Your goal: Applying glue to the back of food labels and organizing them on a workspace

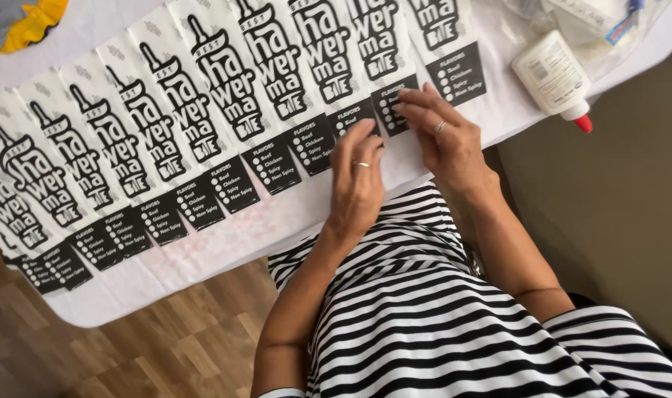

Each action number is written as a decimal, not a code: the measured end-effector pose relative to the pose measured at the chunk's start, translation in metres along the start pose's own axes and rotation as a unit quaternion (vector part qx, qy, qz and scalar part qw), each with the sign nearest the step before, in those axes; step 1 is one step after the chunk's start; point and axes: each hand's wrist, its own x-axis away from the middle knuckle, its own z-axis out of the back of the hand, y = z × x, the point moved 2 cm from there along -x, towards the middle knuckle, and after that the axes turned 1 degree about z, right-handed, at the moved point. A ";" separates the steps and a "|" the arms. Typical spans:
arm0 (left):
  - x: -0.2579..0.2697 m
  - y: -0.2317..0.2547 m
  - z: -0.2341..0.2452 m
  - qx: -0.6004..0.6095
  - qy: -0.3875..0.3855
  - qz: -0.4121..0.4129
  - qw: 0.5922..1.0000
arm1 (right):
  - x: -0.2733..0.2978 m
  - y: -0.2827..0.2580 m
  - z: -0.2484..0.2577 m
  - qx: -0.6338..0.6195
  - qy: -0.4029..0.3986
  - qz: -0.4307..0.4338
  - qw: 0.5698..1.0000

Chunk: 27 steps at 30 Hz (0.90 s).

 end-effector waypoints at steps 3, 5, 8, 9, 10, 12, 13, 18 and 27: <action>-0.001 -0.002 0.042 -0.006 -0.036 0.018 0.999 | 0.006 0.007 0.001 -0.022 -0.071 -0.014 0.997; -0.005 -0.002 0.061 0.011 -0.082 0.042 0.996 | 0.006 0.016 0.006 -0.036 -0.104 -0.018 0.994; -0.001 -0.010 0.060 0.005 -0.107 0.040 0.993 | 0.007 0.019 0.008 0.031 -0.019 0.015 0.999; 0.002 -0.015 0.054 0.004 -0.099 0.026 0.995 | 0.012 0.016 0.001 0.018 -0.033 0.019 0.999; 0.006 -0.019 0.047 0.003 -0.092 0.012 0.996 | 0.017 0.012 -0.006 0.006 -0.046 0.024 0.999; 0.005 -0.018 0.046 0.006 -0.099 0.019 0.995 | 0.009 -0.005 -0.014 -0.024 -0.063 0.028 0.997; 0.005 -0.017 0.046 0.008 -0.105 0.027 0.994 | 0.005 -0.014 -0.018 -0.054 -0.081 0.033 0.995; 0.015 -0.022 0.038 0.028 -0.092 0.016 0.995 | 0.008 -0.011 -0.015 -0.043 -0.090 0.035 0.994; 0.020 -0.029 0.030 -0.039 -0.052 -0.048 0.997 | 0.012 -0.001 -0.017 -0.011 -0.114 0.083 0.990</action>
